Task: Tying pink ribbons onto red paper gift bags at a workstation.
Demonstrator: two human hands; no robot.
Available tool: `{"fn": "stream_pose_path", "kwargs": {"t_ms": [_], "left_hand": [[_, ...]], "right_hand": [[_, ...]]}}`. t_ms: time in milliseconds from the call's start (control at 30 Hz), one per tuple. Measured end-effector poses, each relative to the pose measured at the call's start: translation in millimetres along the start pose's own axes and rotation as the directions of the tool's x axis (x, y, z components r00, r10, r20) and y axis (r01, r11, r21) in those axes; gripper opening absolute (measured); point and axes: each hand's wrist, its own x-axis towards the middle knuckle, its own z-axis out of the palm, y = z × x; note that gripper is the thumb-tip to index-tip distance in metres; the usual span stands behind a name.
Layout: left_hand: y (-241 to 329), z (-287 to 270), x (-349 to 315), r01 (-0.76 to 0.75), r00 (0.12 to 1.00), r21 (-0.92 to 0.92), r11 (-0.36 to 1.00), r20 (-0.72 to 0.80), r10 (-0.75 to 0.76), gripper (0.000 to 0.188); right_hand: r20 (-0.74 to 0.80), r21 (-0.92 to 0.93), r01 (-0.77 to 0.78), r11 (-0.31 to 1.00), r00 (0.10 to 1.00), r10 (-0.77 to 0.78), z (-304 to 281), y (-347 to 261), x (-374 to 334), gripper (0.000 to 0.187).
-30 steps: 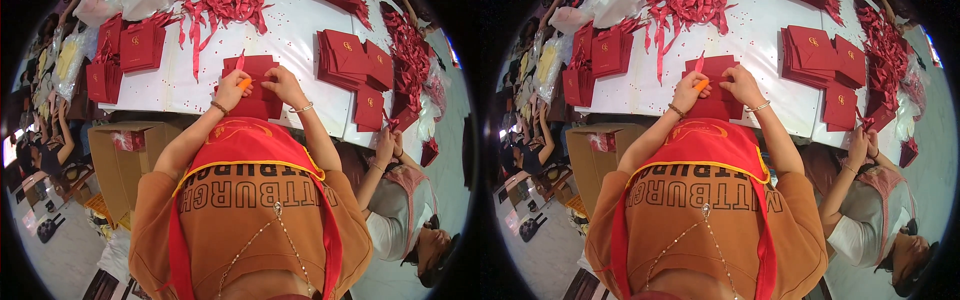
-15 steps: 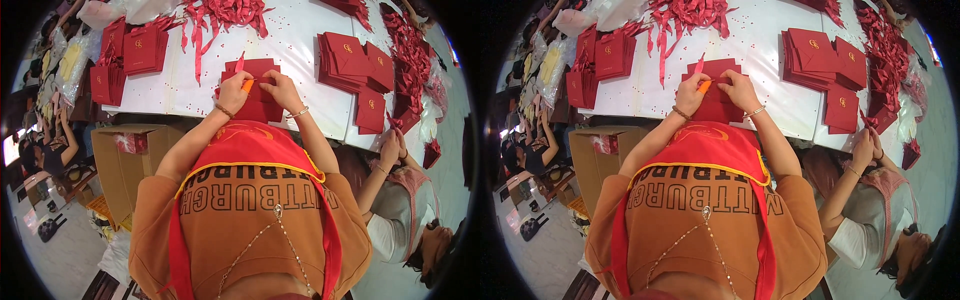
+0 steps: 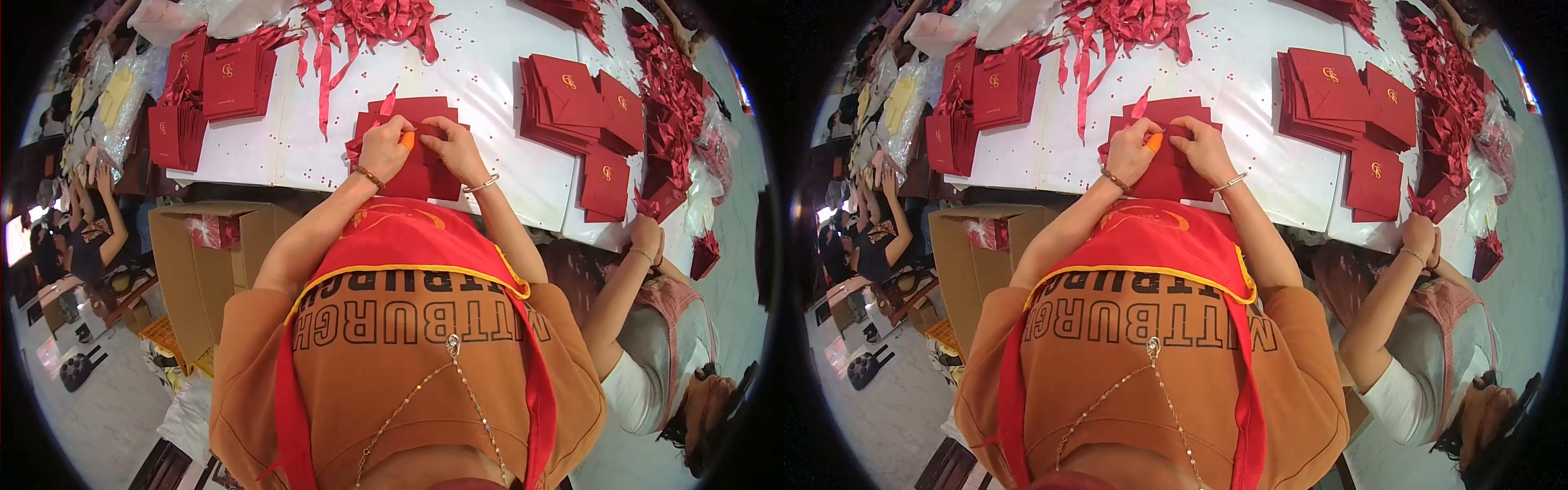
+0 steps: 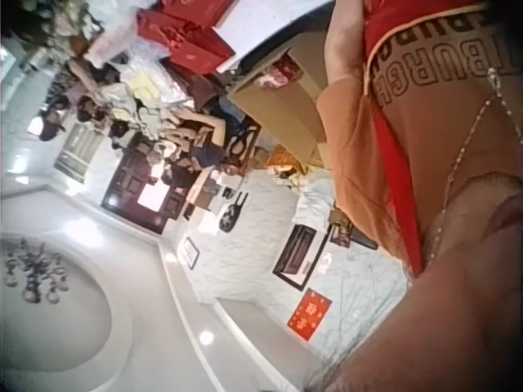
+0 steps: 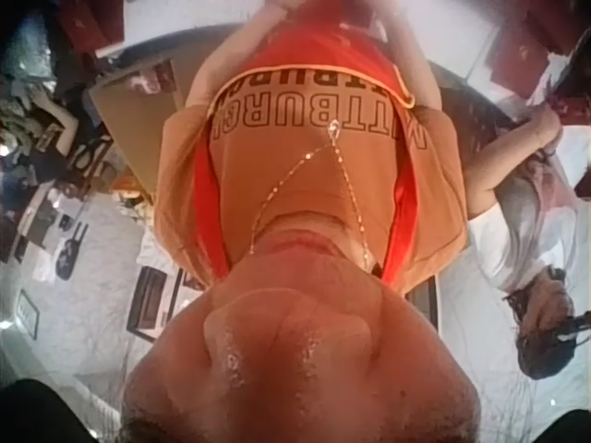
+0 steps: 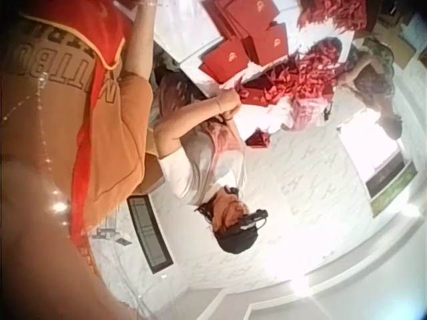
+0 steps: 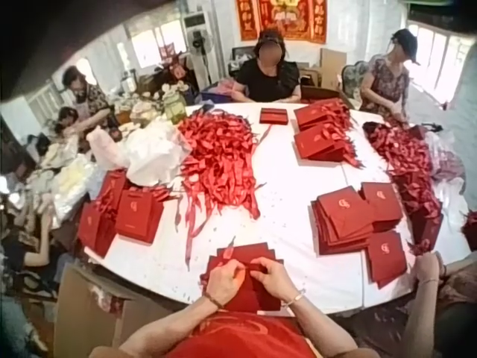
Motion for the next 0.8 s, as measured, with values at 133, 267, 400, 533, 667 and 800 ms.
{"fn": "stream_pose_path", "kwargs": {"t_ms": [133,267,400,533,667,800], "left_hand": [[3,-5,5,0.053,0.995,-0.018,0.998,0.091,-0.051,0.007],[7,-5,3,0.057,0.997,-0.01,0.998,0.06,-0.056,0.007],[16,-1,4,0.106,0.994,-0.059,0.993,-0.006,-0.107,0.018],[15,-1,4,0.122,0.989,0.027,0.992,0.082,-0.124,0.032],[14,1,1,0.129,0.988,0.012,0.992,0.089,-0.129,0.029],[11,-6,3,0.359,0.929,-0.287,0.888,0.199,-0.311,0.026]], "right_hand": [[-0.001,0.041,0.031,0.999,1.0,-0.031,0,5,1,0.031],[0.008,0.034,0.038,0.999,0.999,-0.038,-1,2,-2,0.03],[-0.037,-0.013,0.06,0.998,0.998,-0.06,2,-2,-6,0.03],[-0.073,-0.129,0.204,0.97,0.974,-0.215,5,1,-7,0.027],[-0.057,-0.165,0.314,0.935,0.943,-0.327,5,-1,-9,0.026],[-0.052,-0.115,0.304,0.946,0.949,-0.311,4,-3,-13,0.025]]}}
